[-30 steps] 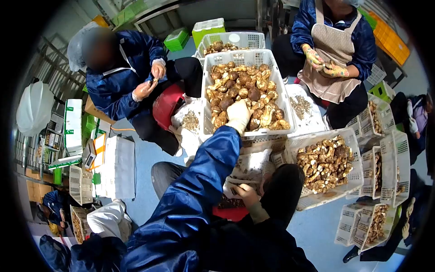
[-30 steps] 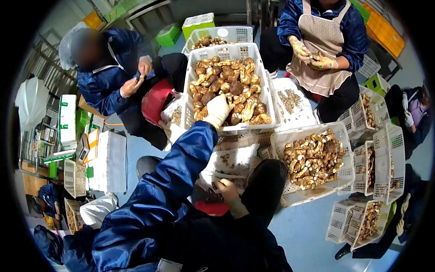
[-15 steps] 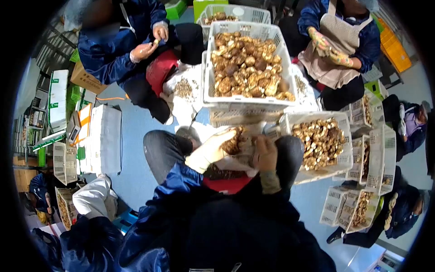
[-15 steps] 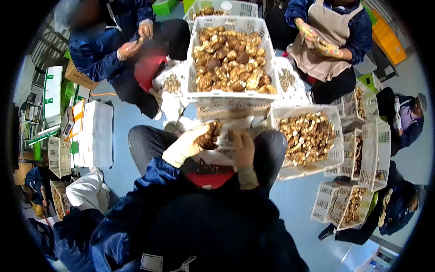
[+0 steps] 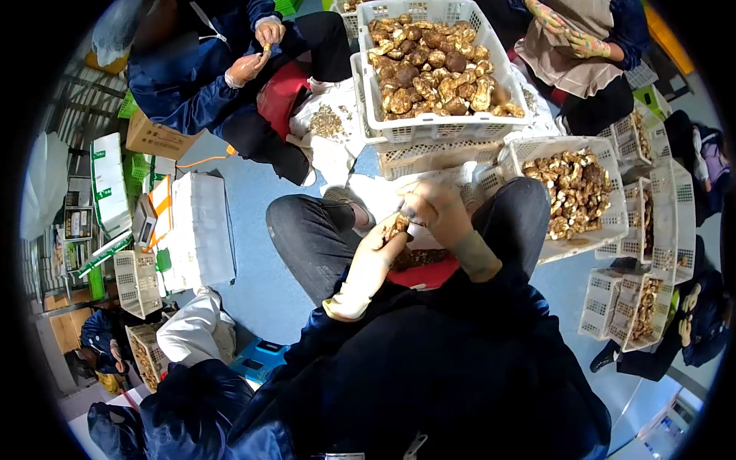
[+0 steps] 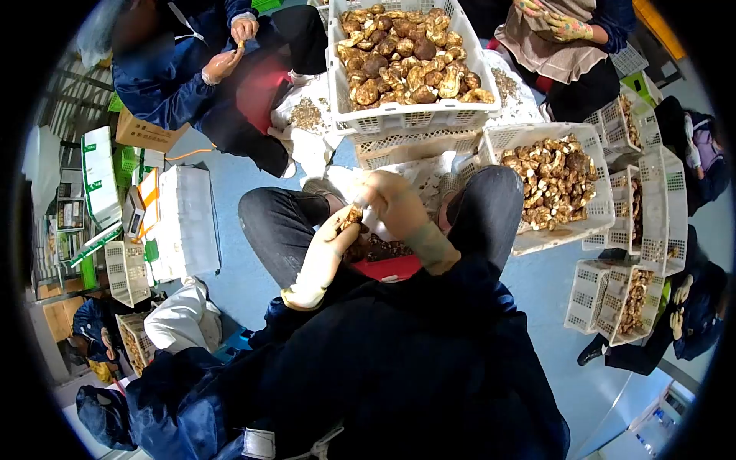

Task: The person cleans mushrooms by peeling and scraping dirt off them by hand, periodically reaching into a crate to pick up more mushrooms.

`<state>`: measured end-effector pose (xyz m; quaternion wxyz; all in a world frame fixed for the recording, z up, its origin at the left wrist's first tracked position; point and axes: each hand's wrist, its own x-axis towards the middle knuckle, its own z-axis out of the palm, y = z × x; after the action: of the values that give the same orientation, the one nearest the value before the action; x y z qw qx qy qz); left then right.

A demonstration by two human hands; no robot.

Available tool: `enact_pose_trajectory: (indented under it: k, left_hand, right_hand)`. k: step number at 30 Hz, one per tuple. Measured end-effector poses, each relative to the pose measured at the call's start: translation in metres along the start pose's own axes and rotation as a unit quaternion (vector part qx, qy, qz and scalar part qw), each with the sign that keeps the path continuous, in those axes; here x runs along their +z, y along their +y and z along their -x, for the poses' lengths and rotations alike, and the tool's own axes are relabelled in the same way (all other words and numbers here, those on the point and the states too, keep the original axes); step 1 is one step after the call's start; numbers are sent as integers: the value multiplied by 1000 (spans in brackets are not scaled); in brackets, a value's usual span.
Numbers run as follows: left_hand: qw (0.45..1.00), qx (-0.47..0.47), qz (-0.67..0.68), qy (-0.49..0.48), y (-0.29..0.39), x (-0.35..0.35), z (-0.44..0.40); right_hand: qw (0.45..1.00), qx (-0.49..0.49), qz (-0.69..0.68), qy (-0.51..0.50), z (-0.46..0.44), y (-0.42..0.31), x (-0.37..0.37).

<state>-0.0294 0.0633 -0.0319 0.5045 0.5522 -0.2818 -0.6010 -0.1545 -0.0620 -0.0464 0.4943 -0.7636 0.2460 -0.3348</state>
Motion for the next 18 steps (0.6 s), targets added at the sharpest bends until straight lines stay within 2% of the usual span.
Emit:
enact_pose_trajectory:
  k: [2,6,7,10,11,12,14,15,18]
  left_hand:
    - [999,23,4,26,-4,1,-2]
    - [997,16,-64,48,-3,5,1]
    - [996,2,-74,49,-2,7,1]
    - [991,-20,-118,52,0,8,-2]
    - [989,-24,-140,50,-2,8,-1]
    - [985,-28,-162,47,-4,9,1]
    - [978,8,-201,60,-5,12,2]
    - [975,28,-213,59,-11,10,-1]
    - [956,89,-269,78,-16,8,-2]
  right_hand:
    - [997,-14,66,38,-5,-1,-1]
    - [999,-29,-29,-11,7,5,4]
    - [995,-78,53,21,1,12,0]
    - [999,-38,30,-24,7,10,-6]
    - [996,-85,23,-17,9,10,2]
    - [996,-63,66,-8,12,15,3]
    - [987,-27,157,10,8,25,-3]
    - [986,-45,163,0,8,27,-11]
    - [997,-20,76,-12,13,25,-3]
